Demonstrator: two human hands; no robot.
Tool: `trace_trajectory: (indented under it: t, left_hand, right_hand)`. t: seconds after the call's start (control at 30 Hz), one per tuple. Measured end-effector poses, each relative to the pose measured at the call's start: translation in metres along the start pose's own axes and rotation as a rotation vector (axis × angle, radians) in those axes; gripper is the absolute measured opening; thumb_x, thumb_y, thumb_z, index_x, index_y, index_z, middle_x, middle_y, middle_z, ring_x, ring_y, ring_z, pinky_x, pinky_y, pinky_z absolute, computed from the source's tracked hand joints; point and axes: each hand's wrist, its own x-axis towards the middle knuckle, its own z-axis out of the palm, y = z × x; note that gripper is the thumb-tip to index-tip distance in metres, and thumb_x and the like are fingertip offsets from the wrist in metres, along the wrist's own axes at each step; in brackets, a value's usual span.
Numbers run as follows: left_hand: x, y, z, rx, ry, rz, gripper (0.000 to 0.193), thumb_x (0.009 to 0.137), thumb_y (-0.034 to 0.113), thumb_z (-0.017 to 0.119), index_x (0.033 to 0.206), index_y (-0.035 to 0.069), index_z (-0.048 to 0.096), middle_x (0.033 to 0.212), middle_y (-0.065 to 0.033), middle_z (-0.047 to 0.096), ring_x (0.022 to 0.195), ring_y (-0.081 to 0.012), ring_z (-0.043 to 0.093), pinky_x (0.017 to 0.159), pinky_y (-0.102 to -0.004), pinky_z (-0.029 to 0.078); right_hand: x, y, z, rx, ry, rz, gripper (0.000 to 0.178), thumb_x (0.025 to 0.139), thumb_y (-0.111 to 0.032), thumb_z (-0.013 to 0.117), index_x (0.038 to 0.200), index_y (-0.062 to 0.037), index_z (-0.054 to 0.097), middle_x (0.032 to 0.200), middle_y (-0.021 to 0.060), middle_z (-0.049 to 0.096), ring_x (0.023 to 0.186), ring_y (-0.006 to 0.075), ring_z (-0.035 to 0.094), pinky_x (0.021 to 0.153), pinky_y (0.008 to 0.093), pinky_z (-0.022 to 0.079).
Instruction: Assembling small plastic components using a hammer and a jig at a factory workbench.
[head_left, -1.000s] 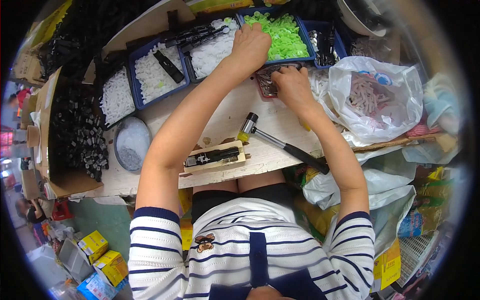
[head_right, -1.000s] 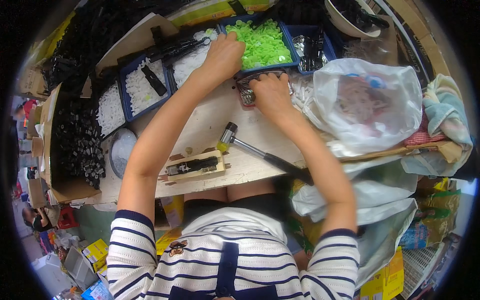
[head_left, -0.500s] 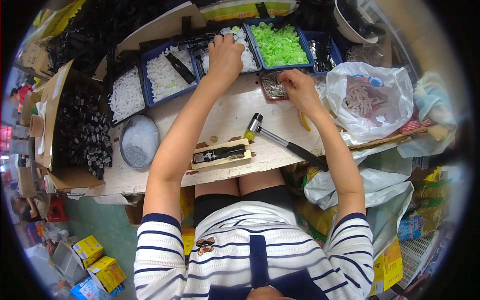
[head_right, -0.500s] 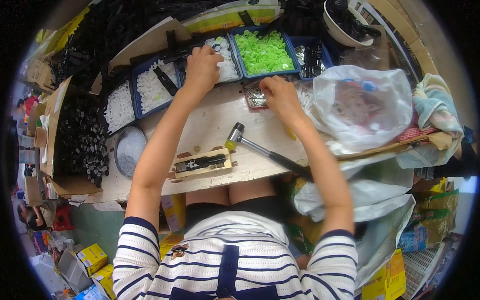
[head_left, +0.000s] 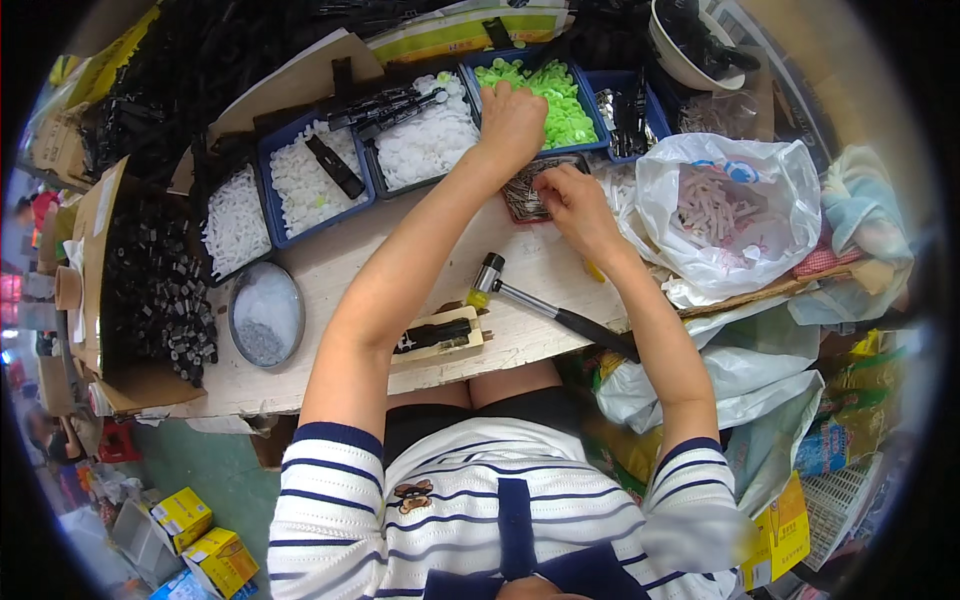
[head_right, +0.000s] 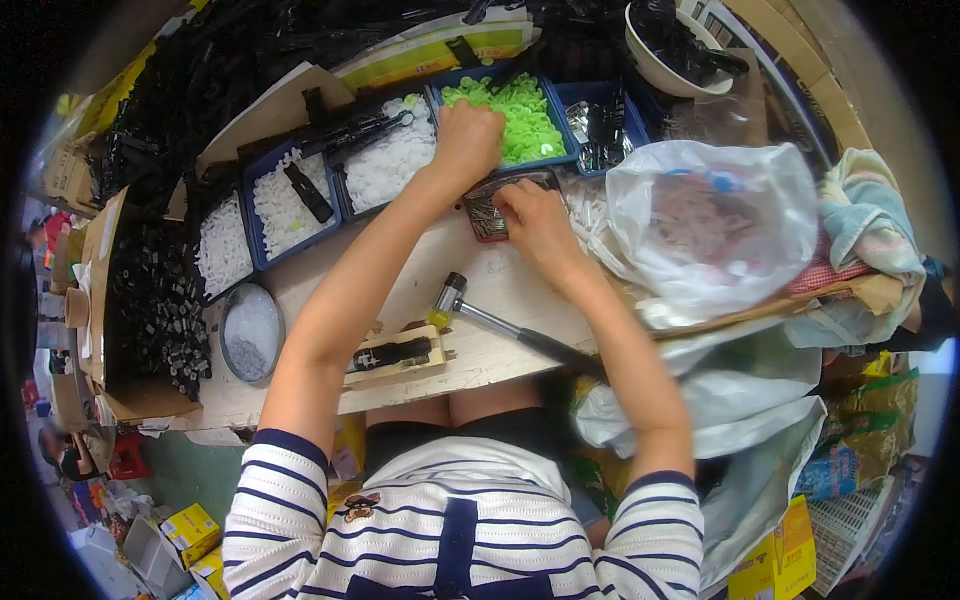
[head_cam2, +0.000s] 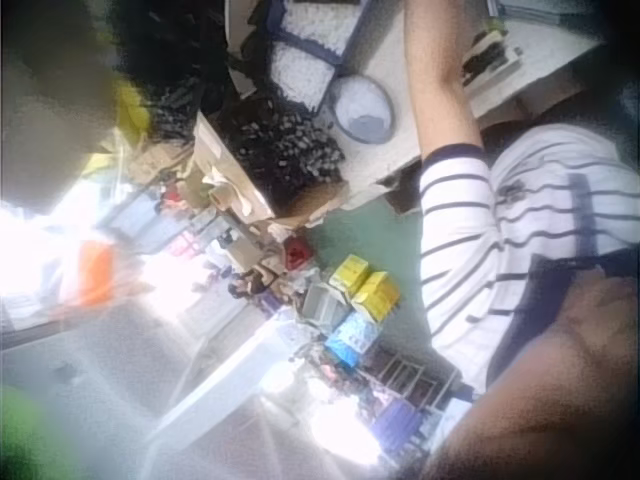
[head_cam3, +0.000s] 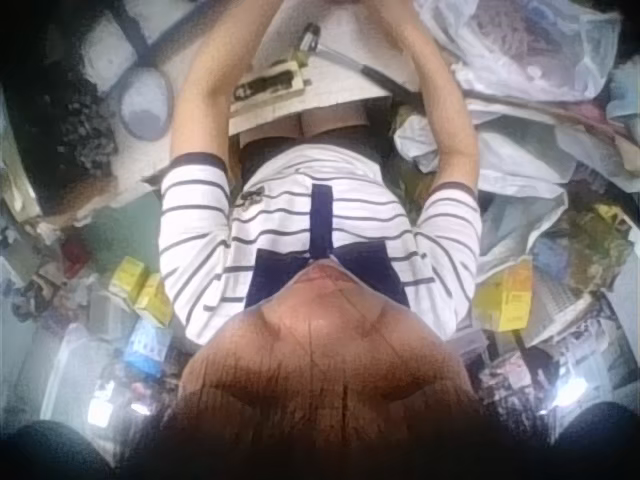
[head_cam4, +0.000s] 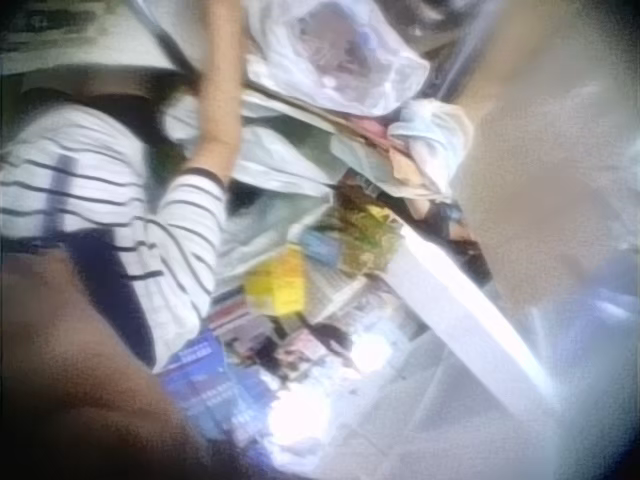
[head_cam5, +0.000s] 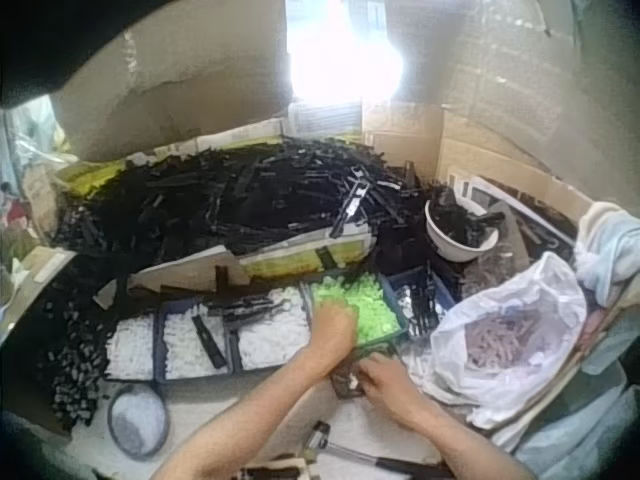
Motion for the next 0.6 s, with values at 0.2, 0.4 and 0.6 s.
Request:
trace_trajectory:
  t: [0.2,0.4,0.6]
  left_hand:
    - [-0.005,-0.018,-0.026,-0.771,0.178,-0.309,0.005,0.073,0.006,0.065,0.077,0.003,0.064,0.07,-0.0071,0.062,0.057,-0.014,0.055,0.052,-0.0272,0.044]
    - [-0.022,-0.016,-0.04,-1.387,-0.035,-0.693,0.009,0.078,0.004,0.06,0.084,-0.002,0.063,0.069,-0.0045,0.061,0.056,-0.0108,0.056,0.048,-0.0241,0.045]
    - [-0.089,-0.012,-0.089,-2.055,-0.105,-0.699,0.015,0.086,0.006,0.054,0.1,0.001,0.054,0.088,-0.0101,0.06,0.074,-0.0177,0.061,0.059,-0.0321,0.052]
  right_hand:
    - [-0.001,0.002,-0.005,0.194,0.045,0.095,0.017,0.076,0.004,0.055,0.091,0.0009,0.058,0.083,0.0108,0.057,0.075,0.0199,0.057,0.068,0.0272,0.045]
    - [0.0,0.0,-0.001,0.142,0.028,0.122,0.015,0.078,0.003,0.056,0.092,0.0012,0.058,0.084,0.0073,0.059,0.077,0.0147,0.058,0.068,0.025,0.046]
    - [-0.007,-0.038,-0.012,1.005,0.09,0.414,0.012,0.082,-0.004,0.061,0.094,-0.0035,0.06,0.084,-0.0008,0.06,0.071,0.0068,0.055,0.065,0.0188,0.044]
